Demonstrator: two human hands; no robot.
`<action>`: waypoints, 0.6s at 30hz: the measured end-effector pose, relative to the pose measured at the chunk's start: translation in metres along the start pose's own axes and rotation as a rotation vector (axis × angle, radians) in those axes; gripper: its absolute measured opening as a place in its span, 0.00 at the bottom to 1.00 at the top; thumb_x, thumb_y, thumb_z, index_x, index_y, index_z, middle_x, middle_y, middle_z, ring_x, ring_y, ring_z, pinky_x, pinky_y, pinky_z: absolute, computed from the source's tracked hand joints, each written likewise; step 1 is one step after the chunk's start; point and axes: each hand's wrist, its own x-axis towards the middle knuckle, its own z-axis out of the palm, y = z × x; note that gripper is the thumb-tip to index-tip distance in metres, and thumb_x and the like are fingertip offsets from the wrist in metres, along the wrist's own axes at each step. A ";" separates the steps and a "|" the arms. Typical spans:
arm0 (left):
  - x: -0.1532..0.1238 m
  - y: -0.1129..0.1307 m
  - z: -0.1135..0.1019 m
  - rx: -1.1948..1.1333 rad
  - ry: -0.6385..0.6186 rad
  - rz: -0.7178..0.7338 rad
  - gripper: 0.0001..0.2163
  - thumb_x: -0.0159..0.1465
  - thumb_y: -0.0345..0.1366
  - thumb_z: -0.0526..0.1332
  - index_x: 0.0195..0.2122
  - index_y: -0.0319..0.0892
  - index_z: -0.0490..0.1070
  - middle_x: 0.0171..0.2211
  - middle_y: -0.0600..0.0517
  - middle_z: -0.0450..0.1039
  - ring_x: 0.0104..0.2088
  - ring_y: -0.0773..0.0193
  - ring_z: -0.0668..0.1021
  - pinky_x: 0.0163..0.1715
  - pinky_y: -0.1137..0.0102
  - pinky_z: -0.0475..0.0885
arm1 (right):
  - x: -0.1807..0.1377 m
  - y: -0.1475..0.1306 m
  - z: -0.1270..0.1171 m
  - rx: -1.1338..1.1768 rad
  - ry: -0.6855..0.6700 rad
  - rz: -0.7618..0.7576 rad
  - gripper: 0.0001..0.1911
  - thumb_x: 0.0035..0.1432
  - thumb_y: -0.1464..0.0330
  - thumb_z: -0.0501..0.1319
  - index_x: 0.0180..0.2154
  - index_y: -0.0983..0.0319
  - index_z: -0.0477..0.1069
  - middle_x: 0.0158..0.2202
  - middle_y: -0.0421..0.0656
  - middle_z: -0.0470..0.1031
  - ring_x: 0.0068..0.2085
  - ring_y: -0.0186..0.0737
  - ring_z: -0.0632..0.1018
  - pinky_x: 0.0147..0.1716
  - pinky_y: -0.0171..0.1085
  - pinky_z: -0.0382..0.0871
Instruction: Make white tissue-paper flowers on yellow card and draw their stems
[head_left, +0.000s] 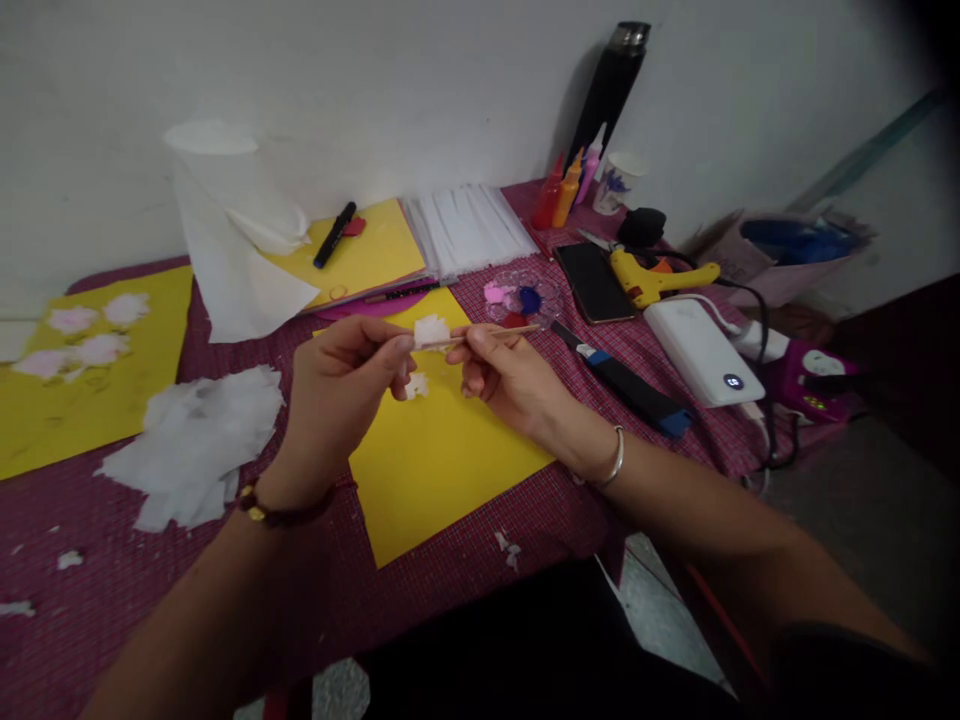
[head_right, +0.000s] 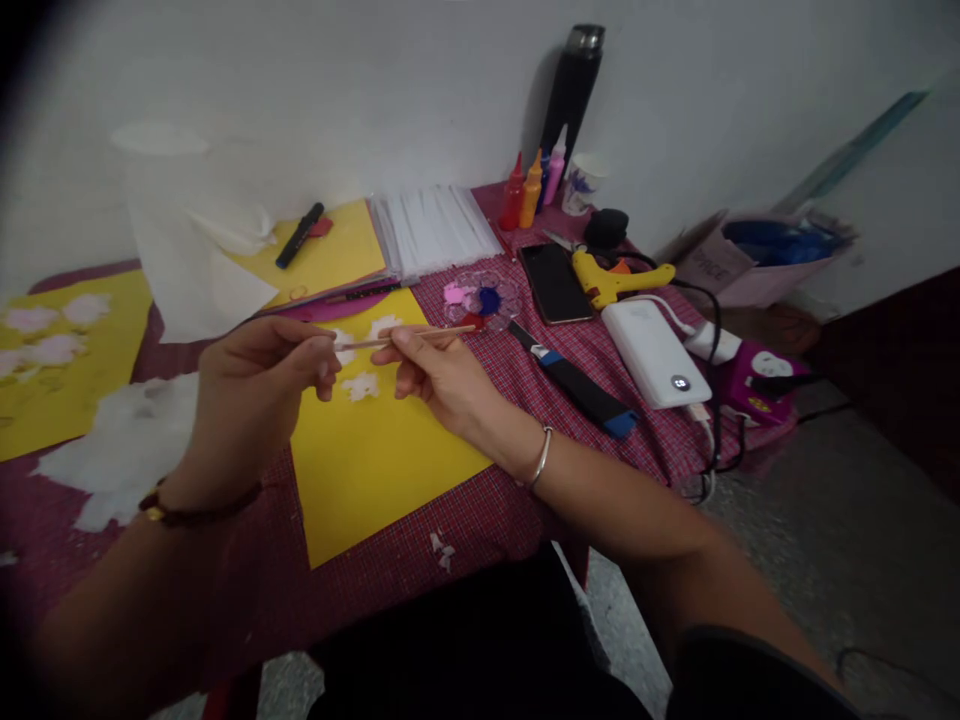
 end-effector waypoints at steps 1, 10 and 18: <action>0.001 -0.001 0.002 0.063 -0.012 0.025 0.03 0.57 0.34 0.66 0.29 0.41 0.74 0.20 0.57 0.71 0.19 0.71 0.71 0.19 0.75 0.67 | 0.001 0.000 -0.001 0.036 0.039 0.034 0.10 0.51 0.62 0.68 0.33 0.61 0.74 0.24 0.34 0.78 0.17 0.23 0.68 0.18 0.25 0.65; -0.004 -0.038 -0.030 0.690 -0.201 0.142 0.16 0.56 0.40 0.66 0.45 0.43 0.73 0.34 0.52 0.71 0.28 0.66 0.73 0.30 0.71 0.69 | 0.018 0.002 -0.020 0.112 0.156 0.177 0.13 0.60 0.64 0.61 0.26 0.62 0.68 0.17 0.32 0.72 0.15 0.25 0.67 0.18 0.27 0.64; -0.007 -0.069 -0.019 1.057 -0.308 0.201 0.13 0.61 0.44 0.60 0.42 0.42 0.69 0.41 0.46 0.68 0.37 0.57 0.73 0.38 0.63 0.68 | 0.029 -0.001 -0.035 -0.005 0.153 0.068 0.13 0.59 0.63 0.61 0.25 0.63 0.68 0.18 0.34 0.72 0.16 0.25 0.67 0.16 0.27 0.62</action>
